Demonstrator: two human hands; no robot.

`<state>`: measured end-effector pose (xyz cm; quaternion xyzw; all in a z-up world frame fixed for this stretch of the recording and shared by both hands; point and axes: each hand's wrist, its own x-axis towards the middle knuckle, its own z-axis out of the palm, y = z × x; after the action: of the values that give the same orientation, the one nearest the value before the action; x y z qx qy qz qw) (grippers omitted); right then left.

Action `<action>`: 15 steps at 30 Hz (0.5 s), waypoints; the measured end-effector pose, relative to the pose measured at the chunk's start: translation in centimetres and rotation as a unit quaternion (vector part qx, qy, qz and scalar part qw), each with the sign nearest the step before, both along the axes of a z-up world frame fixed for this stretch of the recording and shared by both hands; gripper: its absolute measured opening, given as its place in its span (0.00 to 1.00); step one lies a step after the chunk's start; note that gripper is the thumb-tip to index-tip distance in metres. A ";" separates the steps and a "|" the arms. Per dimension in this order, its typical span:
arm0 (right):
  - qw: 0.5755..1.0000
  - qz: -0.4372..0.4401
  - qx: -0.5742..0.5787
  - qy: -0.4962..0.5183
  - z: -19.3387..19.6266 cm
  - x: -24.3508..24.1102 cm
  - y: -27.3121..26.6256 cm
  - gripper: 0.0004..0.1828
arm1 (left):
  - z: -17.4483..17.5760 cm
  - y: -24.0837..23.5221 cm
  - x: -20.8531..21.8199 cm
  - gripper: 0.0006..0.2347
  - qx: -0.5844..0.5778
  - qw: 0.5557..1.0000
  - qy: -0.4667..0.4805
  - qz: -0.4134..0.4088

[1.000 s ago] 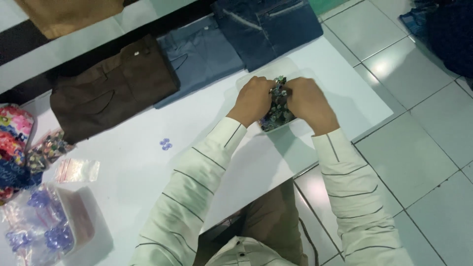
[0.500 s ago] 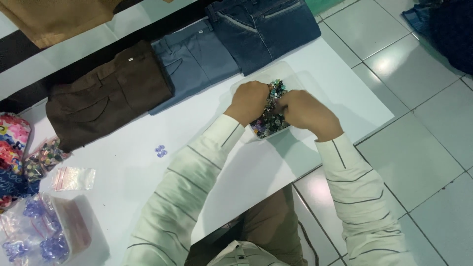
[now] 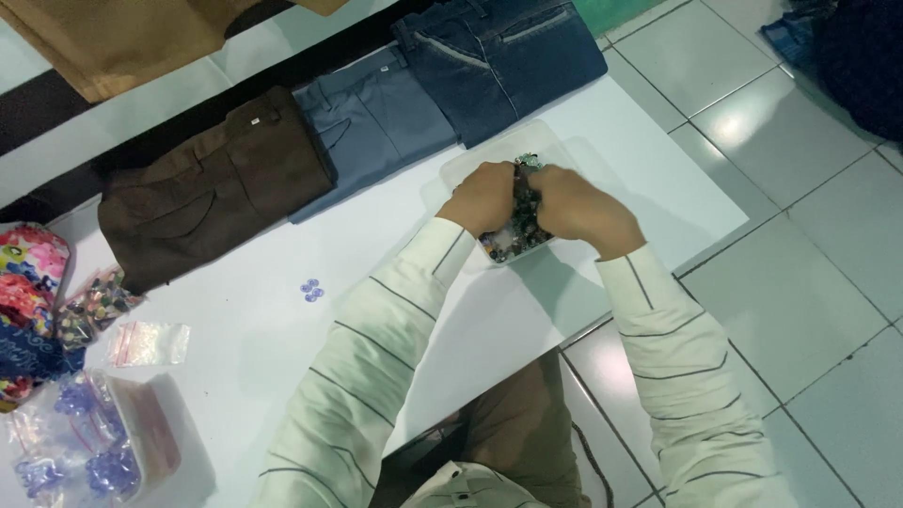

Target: The person repeatedly picks small buttons from a clear plastic container, places them on the table, and then returns them to the container. The hands perform repetitive pick-and-place motions without using any tools.

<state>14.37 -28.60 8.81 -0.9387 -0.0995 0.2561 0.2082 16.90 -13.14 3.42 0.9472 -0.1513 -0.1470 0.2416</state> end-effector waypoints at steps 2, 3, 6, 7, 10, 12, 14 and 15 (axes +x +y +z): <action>1.000 -0.008 0.000 -0.006 2.6 -1.3 0.0 0.25 | 2.1 0.5 -0.5 0.09 -0.044 0.999 0.020 -0.008; 1.000 -0.017 0.001 -0.012 3.9 -1.9 0.0 0.24 | 3.1 0.7 -0.6 0.10 -0.086 0.995 0.040 -0.019; 1.000 -0.002 -0.014 -0.001 3.4 -1.9 0.1 0.22 | 4.0 1.6 -0.2 0.07 -0.003 0.999 -0.024 -0.033; 1.000 -0.002 -0.013 0.000 3.5 -2.2 0.5 0.22 | 4.3 1.6 -0.4 0.07 -0.002 0.999 -0.022 -0.034; 0.998 0.054 0.014 0.027 4.8 -2.8 2.6 0.23 | 5.0 2.2 -0.5 0.06 0.020 0.999 -0.043 -0.017; 0.989 0.108 0.006 0.099 6.4 -3.7 4.2 0.25 | 4.4 2.4 -0.7 0.07 0.020 0.998 -0.059 -0.016; 0.988 0.112 0.010 0.103 4.3 -2.9 4.5 0.26 | 4.4 2.6 -0.7 0.07 0.012 0.998 -0.059 -0.021; 0.987 0.116 0.012 0.108 3.2 -2.6 4.7 0.26 | 4.2 2.7 -0.7 0.07 0.003 0.998 -0.059 -0.026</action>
<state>11.75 -23.88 11.98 -0.8851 -0.1881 0.3768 0.1982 16.16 -10.43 7.66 0.9507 -0.1892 -0.0973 0.2258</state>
